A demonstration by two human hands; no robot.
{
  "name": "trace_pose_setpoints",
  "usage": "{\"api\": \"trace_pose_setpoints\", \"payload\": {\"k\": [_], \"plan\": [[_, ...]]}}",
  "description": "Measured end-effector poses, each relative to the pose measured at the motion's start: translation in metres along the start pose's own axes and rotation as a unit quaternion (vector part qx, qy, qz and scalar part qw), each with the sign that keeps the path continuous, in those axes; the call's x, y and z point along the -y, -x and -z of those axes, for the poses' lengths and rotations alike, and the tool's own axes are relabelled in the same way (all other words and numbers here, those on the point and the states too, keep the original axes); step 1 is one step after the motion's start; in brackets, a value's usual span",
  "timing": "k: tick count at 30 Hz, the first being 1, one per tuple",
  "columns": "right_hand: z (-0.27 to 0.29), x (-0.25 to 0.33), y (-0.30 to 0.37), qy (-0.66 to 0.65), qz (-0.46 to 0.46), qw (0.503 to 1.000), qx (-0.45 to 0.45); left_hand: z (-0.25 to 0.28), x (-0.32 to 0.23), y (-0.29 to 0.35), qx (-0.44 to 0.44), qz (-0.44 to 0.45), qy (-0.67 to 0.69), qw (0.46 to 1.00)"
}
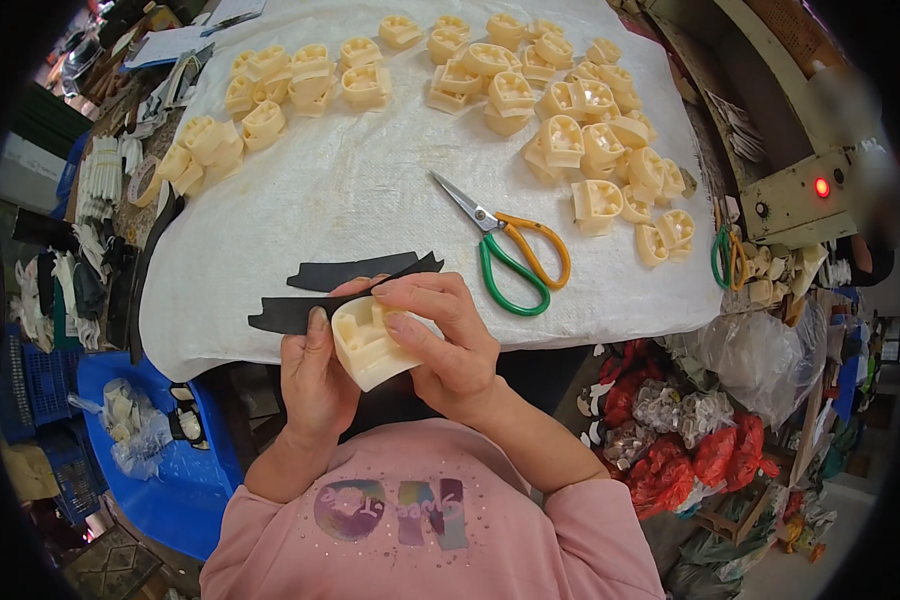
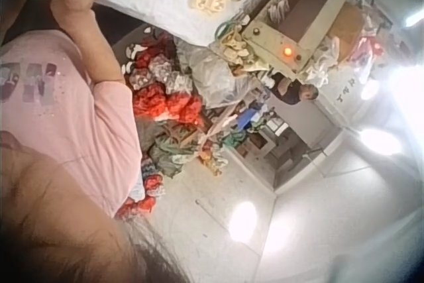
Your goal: Assembling and trimming plastic shoe components with adhesive strips.
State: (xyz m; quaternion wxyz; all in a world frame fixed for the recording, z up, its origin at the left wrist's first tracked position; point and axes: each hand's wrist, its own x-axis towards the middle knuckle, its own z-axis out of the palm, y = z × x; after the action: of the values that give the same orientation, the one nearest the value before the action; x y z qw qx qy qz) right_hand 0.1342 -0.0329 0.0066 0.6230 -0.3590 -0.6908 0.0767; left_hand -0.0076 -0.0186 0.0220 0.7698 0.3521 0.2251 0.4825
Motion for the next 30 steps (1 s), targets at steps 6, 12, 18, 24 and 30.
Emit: {"api": "trace_pose_setpoints", "payload": {"k": [6,12,18,24,30], "plan": [[0.002,-0.001,0.002,0.018,-0.014,1.0,0.006,-0.005,0.0,0.003,-0.031,0.002,-0.02,0.999],[-0.001,-0.01,0.003,0.074,0.01,0.997,-0.018,-0.005,-0.001,0.003,-0.035,0.005,-0.049,0.998],[0.012,-0.005,-0.002,0.127,-0.009,0.992,0.019,0.009,-0.013,-0.001,-0.065,-0.049,-0.178,0.981],[0.021,0.017,-0.02,0.311,-0.038,0.931,0.187,0.011,-0.011,-0.003,-0.085,-0.042,-0.279,0.956],[0.025,0.022,-0.024,0.337,-0.087,0.904,0.249,0.005,-0.005,-0.006,-0.078,0.02,-0.229,0.97]]}}
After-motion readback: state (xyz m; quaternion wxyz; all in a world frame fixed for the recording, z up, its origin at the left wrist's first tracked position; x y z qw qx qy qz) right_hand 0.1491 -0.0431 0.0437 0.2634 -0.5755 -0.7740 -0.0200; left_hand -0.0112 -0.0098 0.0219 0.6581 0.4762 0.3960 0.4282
